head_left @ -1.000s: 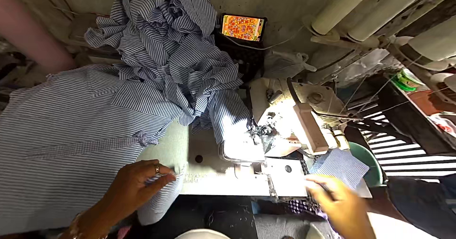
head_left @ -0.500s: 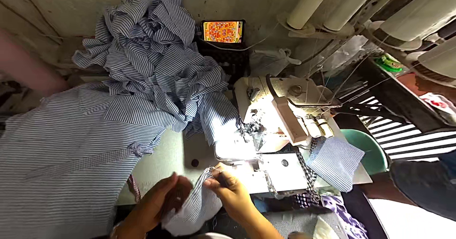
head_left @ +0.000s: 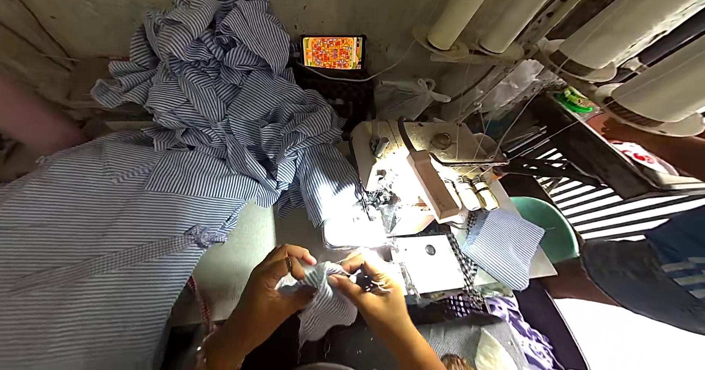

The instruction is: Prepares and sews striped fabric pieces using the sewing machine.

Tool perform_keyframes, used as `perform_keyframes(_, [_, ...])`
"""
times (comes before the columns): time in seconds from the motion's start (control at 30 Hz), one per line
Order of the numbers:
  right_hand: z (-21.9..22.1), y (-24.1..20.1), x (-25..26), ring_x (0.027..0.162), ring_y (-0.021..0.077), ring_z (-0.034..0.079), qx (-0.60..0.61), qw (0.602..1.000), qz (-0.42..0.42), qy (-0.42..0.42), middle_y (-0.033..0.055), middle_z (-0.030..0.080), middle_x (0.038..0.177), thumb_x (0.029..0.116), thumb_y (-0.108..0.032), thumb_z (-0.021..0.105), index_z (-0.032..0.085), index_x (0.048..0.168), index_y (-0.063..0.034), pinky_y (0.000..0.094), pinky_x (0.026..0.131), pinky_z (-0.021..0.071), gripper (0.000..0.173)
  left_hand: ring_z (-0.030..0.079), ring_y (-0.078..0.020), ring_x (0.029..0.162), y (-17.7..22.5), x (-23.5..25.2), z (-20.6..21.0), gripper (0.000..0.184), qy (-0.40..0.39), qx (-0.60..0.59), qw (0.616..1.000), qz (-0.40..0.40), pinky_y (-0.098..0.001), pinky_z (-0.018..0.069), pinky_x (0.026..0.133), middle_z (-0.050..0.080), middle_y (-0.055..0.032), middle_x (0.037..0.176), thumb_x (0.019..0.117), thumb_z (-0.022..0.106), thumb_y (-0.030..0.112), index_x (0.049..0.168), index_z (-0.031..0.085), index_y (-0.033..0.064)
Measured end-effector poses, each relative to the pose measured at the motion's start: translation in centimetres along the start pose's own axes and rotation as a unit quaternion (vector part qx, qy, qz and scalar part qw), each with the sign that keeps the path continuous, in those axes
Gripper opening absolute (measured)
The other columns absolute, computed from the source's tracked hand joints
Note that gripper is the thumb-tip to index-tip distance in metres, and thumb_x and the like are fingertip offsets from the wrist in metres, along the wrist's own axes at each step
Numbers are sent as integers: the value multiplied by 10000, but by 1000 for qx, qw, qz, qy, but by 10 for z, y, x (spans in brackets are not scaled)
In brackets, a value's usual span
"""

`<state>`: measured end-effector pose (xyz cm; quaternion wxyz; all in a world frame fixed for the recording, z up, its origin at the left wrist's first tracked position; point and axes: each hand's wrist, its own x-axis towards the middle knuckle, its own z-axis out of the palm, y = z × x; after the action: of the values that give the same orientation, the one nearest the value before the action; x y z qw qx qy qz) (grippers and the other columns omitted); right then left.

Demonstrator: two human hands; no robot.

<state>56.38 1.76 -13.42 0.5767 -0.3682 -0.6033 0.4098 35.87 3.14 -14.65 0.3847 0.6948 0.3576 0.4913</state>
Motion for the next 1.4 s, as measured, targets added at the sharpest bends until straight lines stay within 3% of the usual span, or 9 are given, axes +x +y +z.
perform_keyframes(0.23, [-68,-34,2,503,13,486,-418,908,7,8,-64,545,595,869,-332,641,646,764,-139,222,456,397,220,638,109,772,27,25,-46,169,-31,109,980,-162,-90,525,723,719,104,851,888,710,213,987,731,78])
perform_keyframes(0.37, [-71,-54,-2,536,-125,426,-186,971,127,-78,-156,468,606,948,-270,633,585,776,-158,74,492,357,210,464,138,574,26,32,-47,209,-25,101,981,-162,-61,384,537,546,183,666,947,666,312,829,680,140])
perform_keyframes(0.5, [-23,-47,-1,584,-98,523,77,974,168,-134,-147,587,717,1018,-202,602,637,940,-128,102,523,449,113,516,130,634,28,32,-27,233,-42,66,985,-154,-59,432,590,605,138,735,960,653,280,830,696,92])
perform_keyframes(0.67, [18,-20,6,802,-20,579,66,995,18,-71,-1,622,929,992,-154,657,701,965,-13,146,693,509,151,537,121,601,34,33,-22,209,-44,55,982,-176,-76,448,572,598,158,670,967,653,278,825,689,129])
perform_keyframes(0.8, [-25,-43,1,1083,-30,620,28,997,-77,2,-109,632,1312,989,-344,673,748,1077,-258,160,893,536,144,487,94,611,25,45,-53,225,1,137,967,-215,-111,413,602,561,116,688,1004,634,229,853,671,67])
perform_keyframes(0.9, [-83,-69,-11,1043,-80,637,-2,996,-54,66,-192,674,1253,970,-449,646,649,1358,-278,129,885,533,424,485,43,632,2,54,-76,249,10,148,953,-264,-172,417,636,544,82,687,1019,624,211,828,650,53])
perform_keyframes(1.13, [-146,-87,-56,984,37,701,12,991,-88,103,-62,760,1065,1016,-348,600,768,1109,-180,194,907,545,256,520,-54,709,-22,66,-85,232,3,168,937,-306,-273,456,719,593,-32,770,1009,649,186,908,661,-23])
perform_keyframes(1.3, [-104,-100,-40,1038,-81,636,-103,993,-52,-24,-173,718,1121,1019,-214,595,748,1100,-223,127,911,517,174,482,-32,646,-8,73,-82,222,-14,181,951,-251,-237,423,651,550,0,706,1004,653,161,854,653,-2])
perform_keyframes(1.4, [-55,-81,-24,928,-67,646,-148,984,-53,-87,-43,723,1044,969,-91,663,689,1128,-99,106,807,536,161,523,40,662,11,73,-75,174,-37,160,963,-215,-162,450,656,609,53,737,991,660,172,895,701,33])
